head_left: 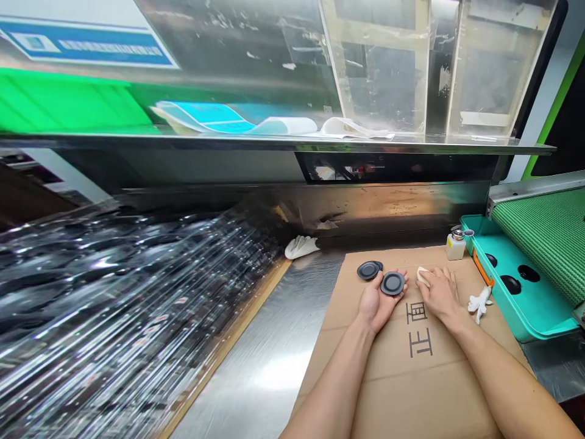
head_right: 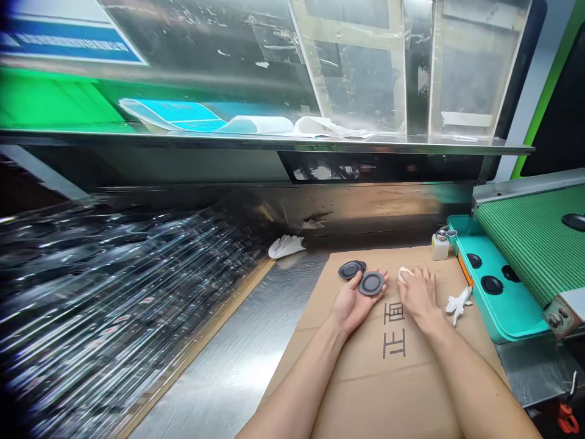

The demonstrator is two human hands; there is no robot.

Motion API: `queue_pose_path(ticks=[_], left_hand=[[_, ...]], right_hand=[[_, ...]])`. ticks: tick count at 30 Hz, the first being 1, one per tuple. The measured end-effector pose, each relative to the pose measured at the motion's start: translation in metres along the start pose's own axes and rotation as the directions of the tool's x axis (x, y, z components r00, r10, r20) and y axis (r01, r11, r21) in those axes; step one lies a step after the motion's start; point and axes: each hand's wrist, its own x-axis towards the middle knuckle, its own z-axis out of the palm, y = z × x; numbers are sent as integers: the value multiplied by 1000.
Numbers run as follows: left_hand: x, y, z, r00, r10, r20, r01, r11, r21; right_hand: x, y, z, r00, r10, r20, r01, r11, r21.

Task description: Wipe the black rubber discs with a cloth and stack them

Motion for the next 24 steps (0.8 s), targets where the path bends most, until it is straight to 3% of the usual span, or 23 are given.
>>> queue_pose_path(ticks=[5,8,9,11,13,15,17,19,24], left_hand=[[-9,8,3,999,-26,34,30,995,-98],[-11,5,7,995,-47,91,53,997,-63],[-12,3,8,995,-24,92,26,1000,-17],[-13,-3,11,990,129,64,-136,984,117],[-17,-11,14,928,366,61,-369,894,255],[-23,-17,16,846,520,120,-527,777,344],[-30,-22,19,810,549,207,-583,718,380],[-36,-25,21,801,534,270,-598,694,402],[-42,-27,26,781,545,305,-623,643,446]], right_hand=[[2,8,10,999,17,45,-17,1000,7],[3,10,14,999,14,38,-15,1000,19],[3,11,14,999,12,37,-13,1000,23],[3,12,15,999,9,34,-10,1000,27],[4,12,15,999,6,39,-7,1000,24],[4,12,14,999,9,48,-10,1000,22],[4,12,13,998,10,56,-12,1000,29],[4,12,11,998,10,62,-12,999,41],[6,12,9,996,19,85,-23,999,46]])
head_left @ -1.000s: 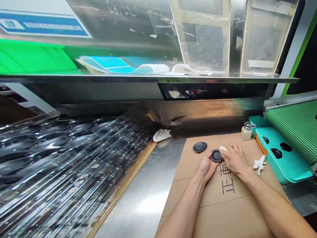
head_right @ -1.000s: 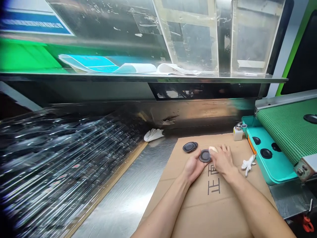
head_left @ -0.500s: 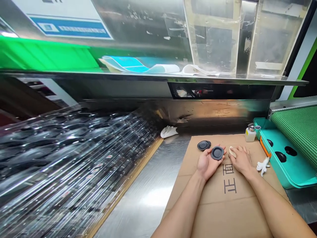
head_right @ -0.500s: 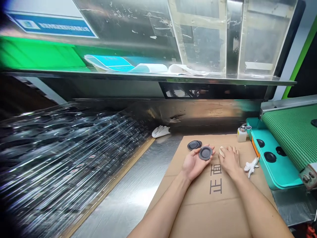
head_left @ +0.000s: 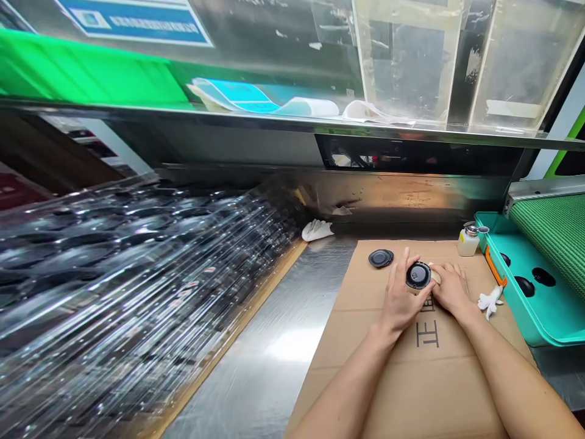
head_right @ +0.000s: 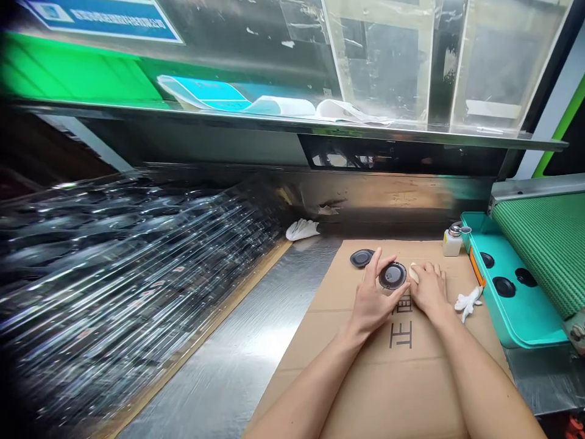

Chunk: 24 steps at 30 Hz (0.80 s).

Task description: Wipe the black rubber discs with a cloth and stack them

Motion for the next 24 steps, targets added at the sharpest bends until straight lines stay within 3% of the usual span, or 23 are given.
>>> queue_pose_path(ticks=[3,6,9,11,13,20,24], left_hand=[[1,2,1,999,19,-32,-19,1000,20],[2,1,0,992,127,-21,-117,958,262],[2,-3,-3,946,295,132,-314,746,587],[2,-7,-5,906,371,202,-405,628,664],[2,-9,-6,884,410,224,-442,579,685],[1,-8,-6,879,421,224,-450,577,682],[-1,-2,-2,921,349,175,-378,686,622]], right_hand=[[0,-1,-1,1000,3,6,-3,1000,-20],[0,0,-1,1000,2,5,-2,999,-38],[0,2,1,1000,-4,-15,4,1000,-27],[1,3,3,1000,-8,-27,8,1000,-17],[1,4,4,1000,-7,-29,7,1000,-9],[1,2,2,1000,-7,-28,7,1000,-16],[0,2,3,999,-17,-42,16,1000,-19]])
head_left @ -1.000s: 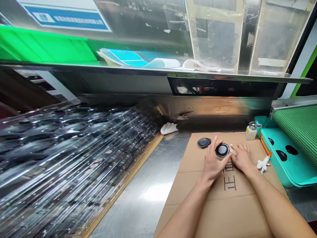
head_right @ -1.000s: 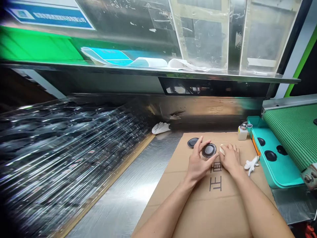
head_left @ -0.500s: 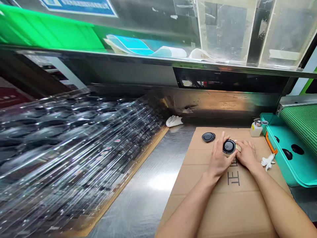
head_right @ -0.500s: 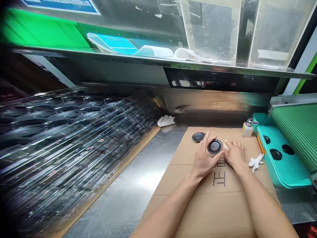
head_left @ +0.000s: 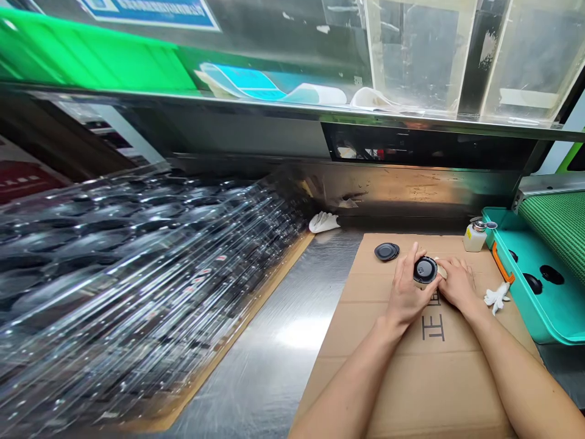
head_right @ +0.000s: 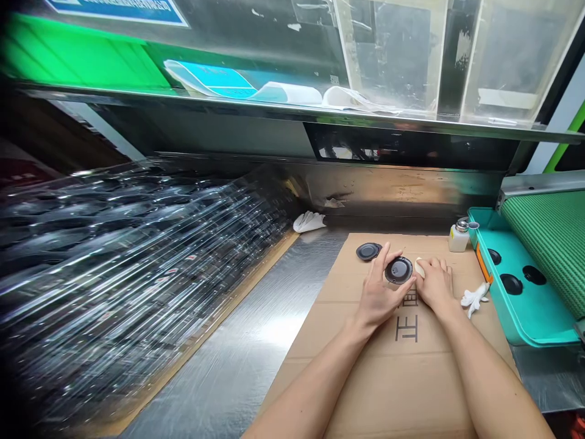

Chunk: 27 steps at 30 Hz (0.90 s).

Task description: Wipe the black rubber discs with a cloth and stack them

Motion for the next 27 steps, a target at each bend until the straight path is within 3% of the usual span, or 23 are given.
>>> queue_pose_path(ticks=[2,4,6,8,9,11,13,18,23,27], left_hand=[[2,2,1,991,-133,-3,131,982,-138],[5,0,2,934,-357,28,345,877,-336],[10,-6,2,798,-577,173,566,621,-542],[15,-12,-1,647,-672,359,684,305,-662],[18,-16,-4,595,-681,427,700,179,-691],[21,-20,-8,542,-687,484,689,33,-724],[23,-23,-11,531,-699,478,671,2,-742],[21,-24,-9,538,-703,464,694,58,-717],[25,-27,-15,504,-672,542,683,-73,-726],[27,-27,-20,509,-657,556,648,-133,-750]], right_hand=[[0,0,1,1000,-1,-11,1,1000,4],[0,0,1,1000,1,-15,-1,1000,11],[0,-1,2,1000,-1,-21,1,1000,15],[0,-1,2,1000,-7,-25,7,1000,16],[0,-2,2,1000,-10,-26,11,1000,17],[0,-2,2,1000,-17,-23,17,1000,19],[-1,-2,1,1000,-20,-19,20,1000,14],[-1,-2,0,999,-27,-17,27,1000,8],[-1,-3,1,1000,-21,-15,20,1000,-5],[-2,-4,1,1000,-16,-18,16,1000,2]])
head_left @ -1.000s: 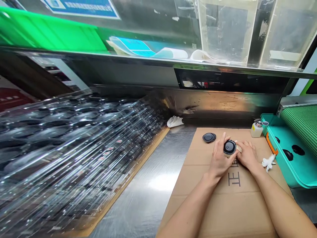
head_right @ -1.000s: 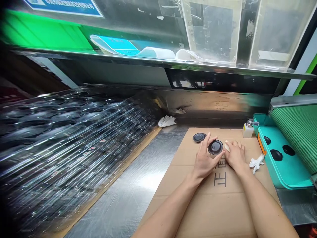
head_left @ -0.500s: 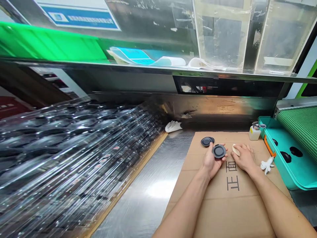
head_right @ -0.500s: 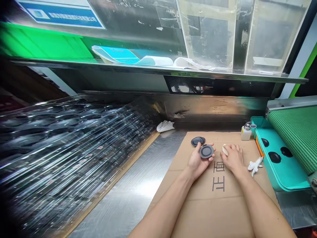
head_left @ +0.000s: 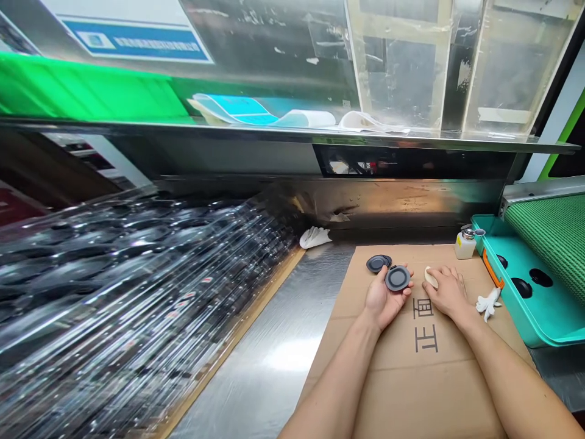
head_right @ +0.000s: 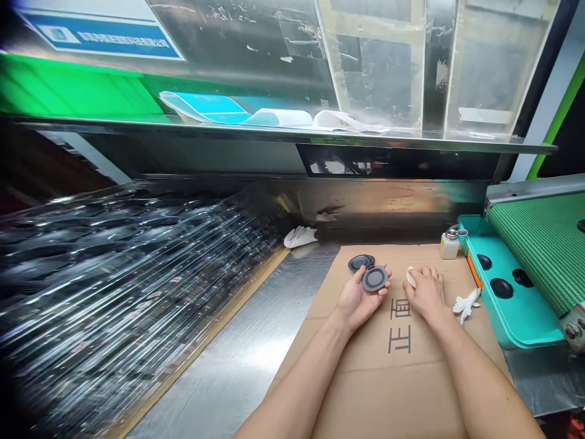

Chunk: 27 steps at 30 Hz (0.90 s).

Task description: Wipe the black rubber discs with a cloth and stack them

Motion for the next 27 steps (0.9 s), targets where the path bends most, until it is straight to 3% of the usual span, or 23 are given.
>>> queue_pose_path(ticks=[4,6,9,12,15,18,22,27], left_hand=[[-1,-2,0,1000,6,2,-6,1000,8],[-1,-4,1,1000,4,0,-4,999,32],[-1,-7,1,1000,-16,8,15,998,57],[0,-9,0,1000,-23,-12,24,998,65],[0,-11,0,999,-35,-39,38,997,64],[0,-13,1,998,-60,-33,62,997,38],[1,-16,6,996,-91,-4,91,995,-51],[-2,-12,10,993,-112,38,117,976,-184]], right_hand=[[1,0,-5,1000,-11,-8,12,999,48],[4,3,-10,997,13,-74,-7,997,75],[12,10,-18,966,135,-220,-114,988,106],[15,16,-32,954,228,-196,-214,973,88],[1,22,-53,962,223,-159,-228,974,-8],[-33,29,-69,930,294,-219,-331,931,-152],[-73,39,-62,901,390,-188,-426,877,-221],[-74,52,-37,940,291,-180,-318,937,-146]])
